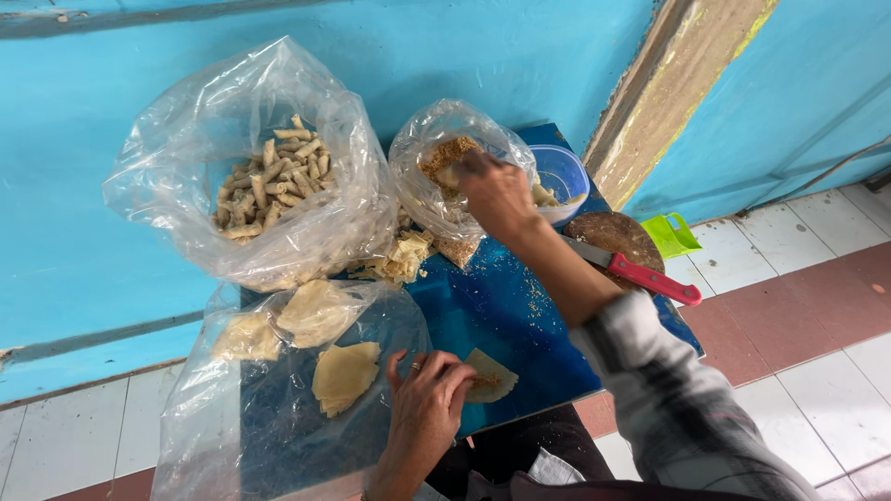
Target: The person sits at a small blue table and folds triangular pastry wrappers around a pinch of brown filling, pressing the edges closed by hand and setting each folded pastry aside. They repeat the folding cycle with wrappers taken from a plastic sheet and filling scooped from a bag.
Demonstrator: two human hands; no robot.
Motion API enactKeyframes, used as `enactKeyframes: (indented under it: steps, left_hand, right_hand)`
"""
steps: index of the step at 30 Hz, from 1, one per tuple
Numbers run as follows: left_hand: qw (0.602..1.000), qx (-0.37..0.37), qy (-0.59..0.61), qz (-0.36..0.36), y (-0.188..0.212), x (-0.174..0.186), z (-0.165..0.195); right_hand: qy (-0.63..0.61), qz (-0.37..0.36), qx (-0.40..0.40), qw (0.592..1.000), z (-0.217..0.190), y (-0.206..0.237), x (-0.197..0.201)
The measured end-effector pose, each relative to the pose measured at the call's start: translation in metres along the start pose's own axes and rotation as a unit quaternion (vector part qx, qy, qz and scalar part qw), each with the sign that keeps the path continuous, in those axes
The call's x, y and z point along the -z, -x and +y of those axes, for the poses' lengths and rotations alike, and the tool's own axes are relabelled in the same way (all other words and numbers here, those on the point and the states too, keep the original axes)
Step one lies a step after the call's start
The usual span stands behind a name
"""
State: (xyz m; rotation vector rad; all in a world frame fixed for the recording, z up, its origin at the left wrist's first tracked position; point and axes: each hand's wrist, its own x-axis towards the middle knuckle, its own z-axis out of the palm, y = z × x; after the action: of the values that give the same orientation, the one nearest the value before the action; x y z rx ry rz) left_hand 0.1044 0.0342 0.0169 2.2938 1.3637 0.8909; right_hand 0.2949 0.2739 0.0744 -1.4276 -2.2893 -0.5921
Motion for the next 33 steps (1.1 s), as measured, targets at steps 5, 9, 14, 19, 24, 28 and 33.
enactKeyframes:
  steps: [5,9,14,19,24,28,33]
  left_hand:
    - [0.999,0.030,0.016,0.028,0.003,0.006,-0.006]
    - [0.992,0.048,-0.107,0.052,0.008,0.005,-0.004]
    - [0.984,0.077,-0.160,0.002,0.010,-0.003,0.003]
    - [0.983,0.082,-0.159,-0.046,0.005,-0.007,0.002]
    - [0.986,0.073,-0.140,-0.059,0.002,-0.007,0.000]
    - [0.992,0.084,-0.074,-0.064,0.002,-0.005,-0.002]
    - [0.997,0.074,0.009,-0.006,0.004,-0.009,0.000]
  right_hand:
    - [0.061,0.048,0.020,0.997,-0.015,-0.004,0.007]
    - [-0.194,0.007,-0.097,0.976,-0.029,0.098,0.090]
    - [-0.225,-0.153,-0.146,0.951,-0.080,0.211,0.115]
    - [-0.280,-0.156,-0.193,0.927,-0.094,0.226,0.100]
    - [-0.311,-0.165,-0.189,0.917,-0.090,0.224,0.097]
    - [-0.351,-0.156,-0.214,0.898,-0.091,0.228,0.088]
    - [-0.360,-0.112,-0.219,0.900,-0.101,0.231,0.079]
